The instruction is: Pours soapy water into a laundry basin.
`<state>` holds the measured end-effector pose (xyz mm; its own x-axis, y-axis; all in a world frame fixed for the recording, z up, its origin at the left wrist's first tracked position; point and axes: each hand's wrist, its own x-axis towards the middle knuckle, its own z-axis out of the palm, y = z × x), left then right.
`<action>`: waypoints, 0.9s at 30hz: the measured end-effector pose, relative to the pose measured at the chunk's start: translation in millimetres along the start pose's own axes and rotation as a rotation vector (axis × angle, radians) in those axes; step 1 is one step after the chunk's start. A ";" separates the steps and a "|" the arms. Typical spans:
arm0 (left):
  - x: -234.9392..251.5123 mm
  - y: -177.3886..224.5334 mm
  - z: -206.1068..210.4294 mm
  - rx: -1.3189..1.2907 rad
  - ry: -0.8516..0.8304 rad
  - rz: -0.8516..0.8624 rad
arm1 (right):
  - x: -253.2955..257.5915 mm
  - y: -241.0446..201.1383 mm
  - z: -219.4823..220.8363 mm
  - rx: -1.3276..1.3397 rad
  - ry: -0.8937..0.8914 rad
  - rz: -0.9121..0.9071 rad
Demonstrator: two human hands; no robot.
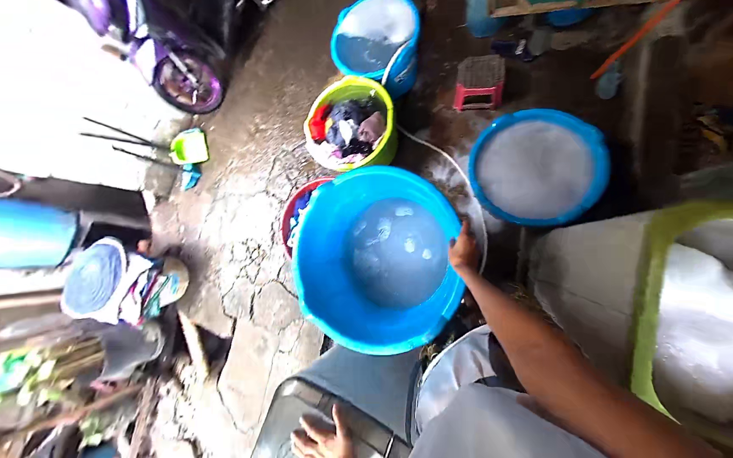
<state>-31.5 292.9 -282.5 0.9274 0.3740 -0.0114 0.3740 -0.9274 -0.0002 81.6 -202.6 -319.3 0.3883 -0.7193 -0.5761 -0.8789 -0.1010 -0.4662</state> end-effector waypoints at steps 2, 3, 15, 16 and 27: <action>0.8 -1.8 6.4 -0.022 0.035 0.013 | 1.6 0.4 3.6 0.005 0.015 -0.008; 1.2 -2.7 9.3 -0.021 0.047 0.016 | 2.7 0.4 4.2 -0.001 0.017 -0.010; 1.1 3.3 8.3 -0.032 0.030 -0.042 | 3.5 -3.8 2.6 -0.059 0.032 0.002; 2.0 0.4 11.6 -0.015 0.046 -0.037 | 3.9 -3.8 3.3 -0.060 0.034 0.005; 1.1 -0.1 11.8 -0.024 0.074 -0.042 | -1.2 -6.9 1.5 -0.084 0.056 0.008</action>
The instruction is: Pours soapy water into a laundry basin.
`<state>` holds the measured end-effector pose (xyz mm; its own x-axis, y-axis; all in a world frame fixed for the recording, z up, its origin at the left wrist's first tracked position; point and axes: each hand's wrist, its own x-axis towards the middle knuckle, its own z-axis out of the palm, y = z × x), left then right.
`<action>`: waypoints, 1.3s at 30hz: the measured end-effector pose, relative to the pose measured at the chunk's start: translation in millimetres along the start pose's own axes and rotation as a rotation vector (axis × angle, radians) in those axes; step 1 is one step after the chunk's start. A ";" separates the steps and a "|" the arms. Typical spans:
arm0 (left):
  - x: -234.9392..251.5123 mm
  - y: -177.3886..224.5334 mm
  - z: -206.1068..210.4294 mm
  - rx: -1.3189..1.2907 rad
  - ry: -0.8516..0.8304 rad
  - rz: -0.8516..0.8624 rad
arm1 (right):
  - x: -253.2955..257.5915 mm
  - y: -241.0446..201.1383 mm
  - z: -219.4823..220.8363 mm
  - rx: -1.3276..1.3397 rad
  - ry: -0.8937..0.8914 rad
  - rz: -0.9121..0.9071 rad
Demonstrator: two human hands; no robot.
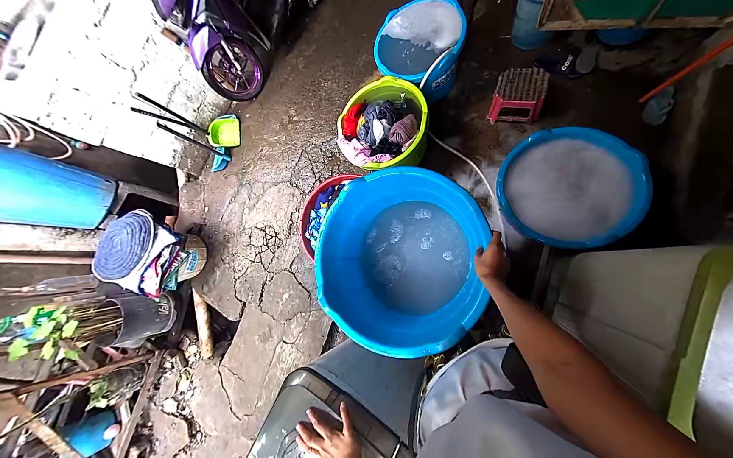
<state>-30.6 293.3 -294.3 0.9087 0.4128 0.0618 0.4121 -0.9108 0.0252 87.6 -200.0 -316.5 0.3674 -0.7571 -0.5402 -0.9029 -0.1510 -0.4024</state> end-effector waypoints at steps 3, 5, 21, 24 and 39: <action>1.2 0.8 0.0 0.003 -0.013 0.001 | -0.1 -1.9 -2.4 -0.007 -0.011 0.001; 1.1 -0.1 1.2 -0.008 -0.021 -0.014 | -0.4 -1.3 -2.3 -0.006 -0.014 0.004; -2.9 2.3 2.4 -0.066 -0.032 -0.021 | 3.4 4.9 3.4 -0.003 0.018 -0.016; -2.7 1.4 5.6 -0.074 -0.031 -0.020 | 5.0 3.9 5.1 -0.006 0.053 -0.022; -20.7 57.6 -10.2 -0.067 -0.033 -0.135 | 91.2 -22.1 -78.5 -0.157 -0.069 -0.668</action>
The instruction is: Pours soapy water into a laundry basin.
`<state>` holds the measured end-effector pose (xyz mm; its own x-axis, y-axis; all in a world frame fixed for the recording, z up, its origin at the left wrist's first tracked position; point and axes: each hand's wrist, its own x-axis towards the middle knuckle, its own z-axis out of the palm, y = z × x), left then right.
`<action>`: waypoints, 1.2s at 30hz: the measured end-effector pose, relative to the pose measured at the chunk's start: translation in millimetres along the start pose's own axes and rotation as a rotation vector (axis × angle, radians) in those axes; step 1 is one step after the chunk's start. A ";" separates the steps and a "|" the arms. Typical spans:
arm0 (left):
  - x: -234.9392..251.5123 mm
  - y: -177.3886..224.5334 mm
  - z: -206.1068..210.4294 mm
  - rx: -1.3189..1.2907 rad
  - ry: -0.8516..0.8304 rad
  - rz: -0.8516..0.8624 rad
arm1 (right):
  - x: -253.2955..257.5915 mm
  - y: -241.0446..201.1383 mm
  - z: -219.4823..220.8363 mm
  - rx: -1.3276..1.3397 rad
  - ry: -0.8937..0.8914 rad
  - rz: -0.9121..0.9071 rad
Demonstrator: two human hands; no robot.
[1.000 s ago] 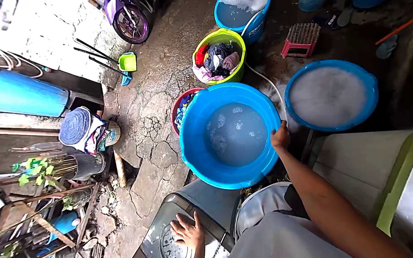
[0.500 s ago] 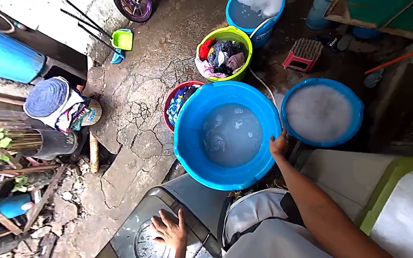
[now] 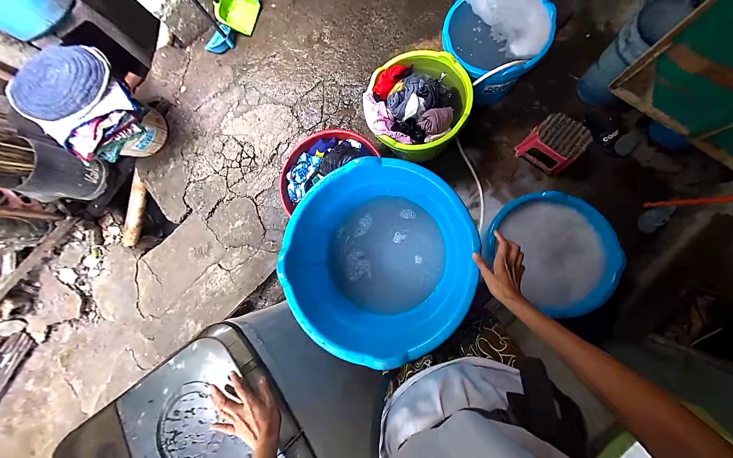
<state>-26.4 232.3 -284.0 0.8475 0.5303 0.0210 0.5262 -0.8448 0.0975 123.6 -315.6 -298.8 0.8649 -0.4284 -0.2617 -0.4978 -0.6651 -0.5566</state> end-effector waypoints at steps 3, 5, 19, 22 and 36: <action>-46.0 81.8 8.4 -0.118 0.021 -0.054 | 71.3 -9.5 -22.3 -0.040 -0.176 -0.159; -72.6 131.9 33.2 -0.265 -0.035 -0.126 | 111.1 -28.1 -20.7 -0.060 -0.328 -0.166; -63.0 210.1 69.3 -0.442 -0.258 -0.907 | 160.9 -81.9 42.3 -0.155 -0.496 -0.106; -62.4 201.6 82.2 -0.653 -0.169 -0.972 | 164.1 -83.7 38.5 -0.189 -0.488 -0.097; -19.3 177.2 84.6 -0.718 -0.201 -1.006 | 168.2 -64.1 54.0 -0.101 -0.412 -0.200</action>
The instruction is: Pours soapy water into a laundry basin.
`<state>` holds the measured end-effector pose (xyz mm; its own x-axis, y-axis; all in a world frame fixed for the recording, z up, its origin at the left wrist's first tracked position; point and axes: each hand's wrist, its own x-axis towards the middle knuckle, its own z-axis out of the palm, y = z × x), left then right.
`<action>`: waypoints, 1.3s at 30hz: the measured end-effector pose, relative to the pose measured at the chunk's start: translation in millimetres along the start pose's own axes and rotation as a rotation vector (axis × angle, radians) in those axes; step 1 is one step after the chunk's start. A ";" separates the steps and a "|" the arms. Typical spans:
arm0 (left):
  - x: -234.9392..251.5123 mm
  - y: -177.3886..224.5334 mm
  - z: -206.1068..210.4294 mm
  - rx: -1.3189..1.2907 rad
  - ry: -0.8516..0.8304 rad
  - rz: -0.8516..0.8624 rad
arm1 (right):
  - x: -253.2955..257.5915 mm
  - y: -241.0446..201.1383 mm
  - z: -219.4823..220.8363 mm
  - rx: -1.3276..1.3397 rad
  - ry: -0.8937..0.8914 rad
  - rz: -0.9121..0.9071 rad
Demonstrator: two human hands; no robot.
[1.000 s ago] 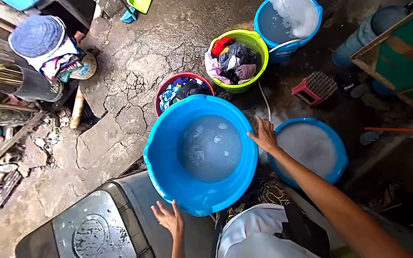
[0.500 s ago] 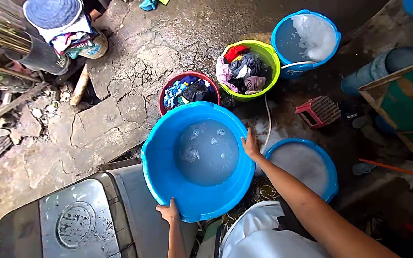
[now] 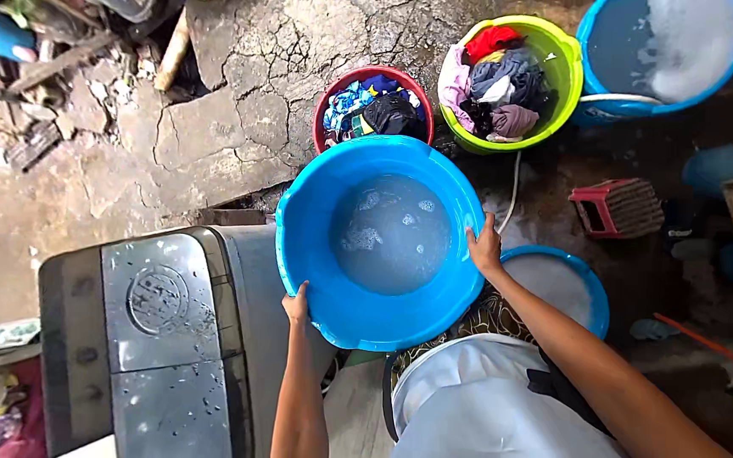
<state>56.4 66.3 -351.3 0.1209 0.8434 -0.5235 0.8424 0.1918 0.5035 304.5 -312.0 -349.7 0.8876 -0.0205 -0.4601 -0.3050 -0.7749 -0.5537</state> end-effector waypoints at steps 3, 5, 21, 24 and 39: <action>-2.8 2.2 -0.5 0.111 0.063 -0.058 | -3.0 0.8 -7.6 0.118 -0.101 -0.016; -9.0 8.8 2.6 0.153 0.113 -0.102 | 1.5 -4.3 -27.6 0.161 -0.290 0.026; -10.2 1.3 7.2 0.075 0.188 -0.194 | 114.8 -68.1 -55.4 -0.318 -0.767 -0.324; -16.7 14.1 6.7 0.076 0.162 -0.231 | 122.5 -68.1 -61.4 -0.316 -0.822 -0.321; -172.3 170.0 66.9 0.144 -0.031 -0.020 | 269.5 21.6 -101.6 -0.252 -0.880 -0.025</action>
<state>214.0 -80.0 -221.5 0.1179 0.8236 -0.5548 0.9111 0.1325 0.3903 572.1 -398.5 -415.2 0.2776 0.4068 -0.8703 -0.1137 -0.8856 -0.4502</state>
